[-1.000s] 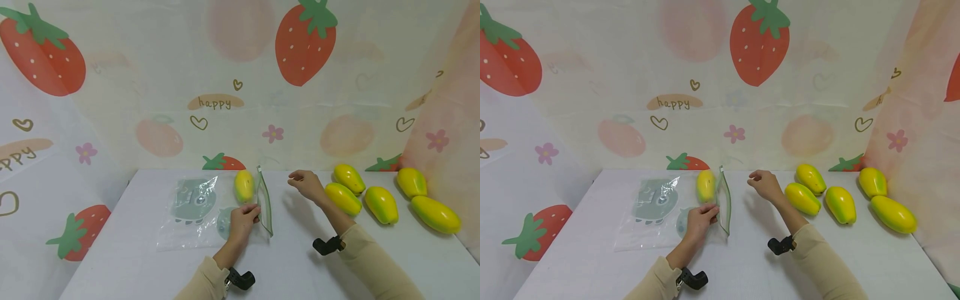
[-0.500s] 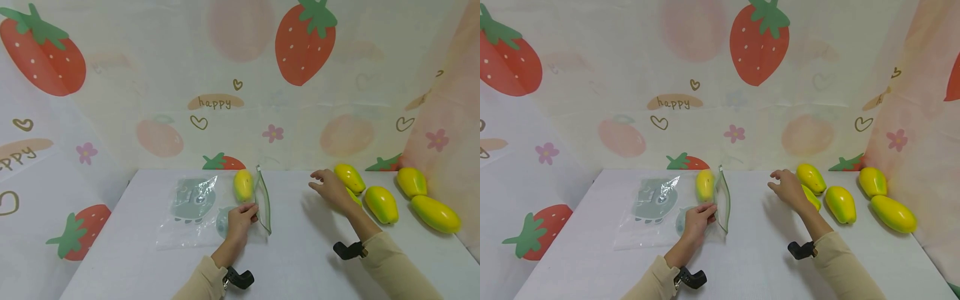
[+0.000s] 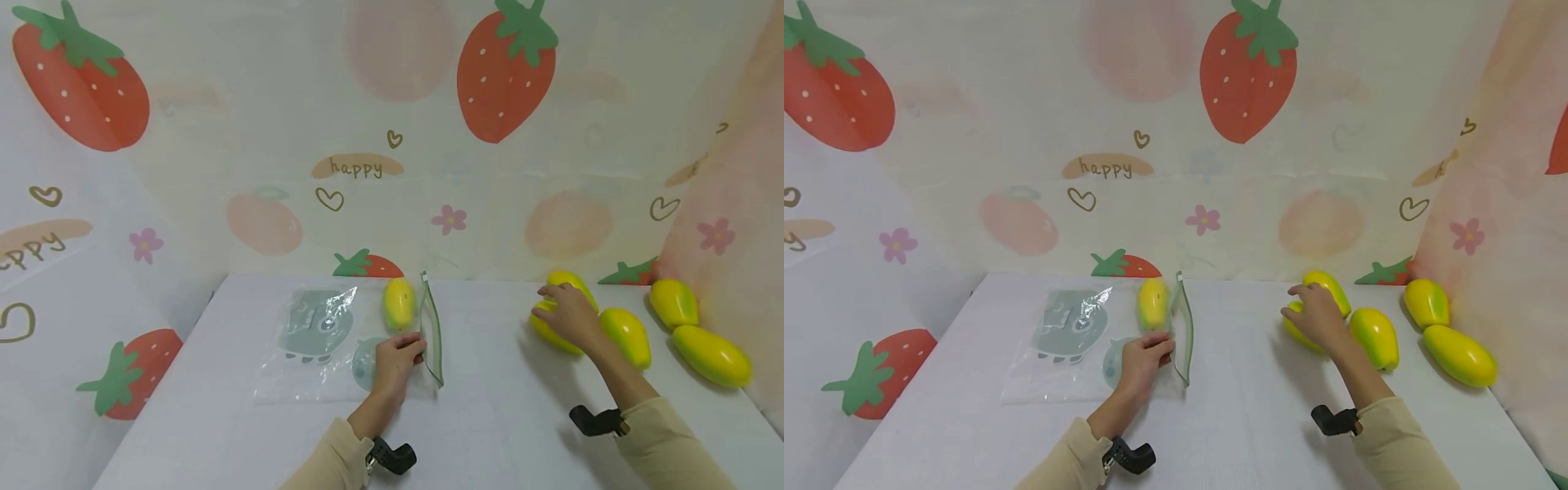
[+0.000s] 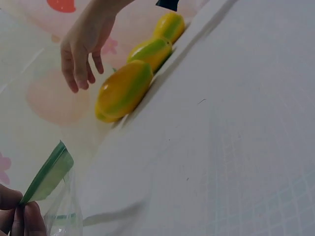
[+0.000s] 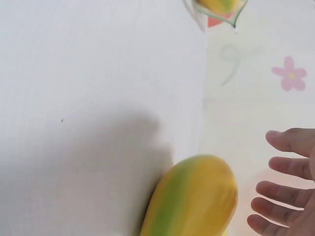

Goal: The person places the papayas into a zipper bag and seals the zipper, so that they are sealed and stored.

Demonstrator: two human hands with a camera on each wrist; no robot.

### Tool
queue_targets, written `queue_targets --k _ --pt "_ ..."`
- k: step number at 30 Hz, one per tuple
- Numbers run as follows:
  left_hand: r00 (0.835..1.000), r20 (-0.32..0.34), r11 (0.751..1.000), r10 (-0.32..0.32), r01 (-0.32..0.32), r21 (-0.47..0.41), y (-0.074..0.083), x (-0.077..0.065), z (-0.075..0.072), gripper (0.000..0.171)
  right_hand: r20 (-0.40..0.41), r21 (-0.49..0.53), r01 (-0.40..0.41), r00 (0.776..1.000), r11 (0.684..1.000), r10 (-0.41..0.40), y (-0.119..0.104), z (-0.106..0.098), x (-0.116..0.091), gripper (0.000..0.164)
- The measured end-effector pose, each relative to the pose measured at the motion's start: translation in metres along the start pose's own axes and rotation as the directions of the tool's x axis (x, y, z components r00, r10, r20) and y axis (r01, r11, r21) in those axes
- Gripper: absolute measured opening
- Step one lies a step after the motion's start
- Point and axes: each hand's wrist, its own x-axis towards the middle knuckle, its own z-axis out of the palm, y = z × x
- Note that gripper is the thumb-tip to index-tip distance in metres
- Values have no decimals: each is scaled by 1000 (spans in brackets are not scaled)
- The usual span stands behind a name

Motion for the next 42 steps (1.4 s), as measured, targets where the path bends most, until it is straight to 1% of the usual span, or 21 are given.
queue_targets --k 6,13,17,20,23,27,30,36,42 --pt "1000 -16 1000 13 -13 13 -1 1 2 23 41 -29 -23 999 999 24 12 -2 -7 54" --pt "1000 -28 1000 -14 14 28 -4 -2 2 22 123 -33 -71 990 997 75 25 3 -11 64" --pt "999 -27 999 -22 22 24 -5 -4 2 21 140 -52 -101 984 994 107 29 8 -13 68" --pt "999 -27 999 -28 28 21 -7 -4 2 21 139 -57 -120 982 991 127 30 11 -14 68" --pt "999 -26 1000 -22 23 18 -8 -5 3 21 125 -55 -125 983 991 131 31 13 -17 67" --pt "999 -21 1000 -25 26 18 -9 -7 3 21 86 -69 -105 990 992 111 33 15 -22 66" --pt "999 -18 999 -33 33 23 -8 -8 4 21 74 -83 -100 992 992 106 32 15 -24 66" --pt "1000 -5 1000 -19 19 16 -6 -6 5 22 87 -99 -115 989 988 123 28 12 -21 69" --pt "1000 -7 1000 -1 2 13 -4 -5 6 22 87 -100 -114 989 988 123 28 11 -17 70"
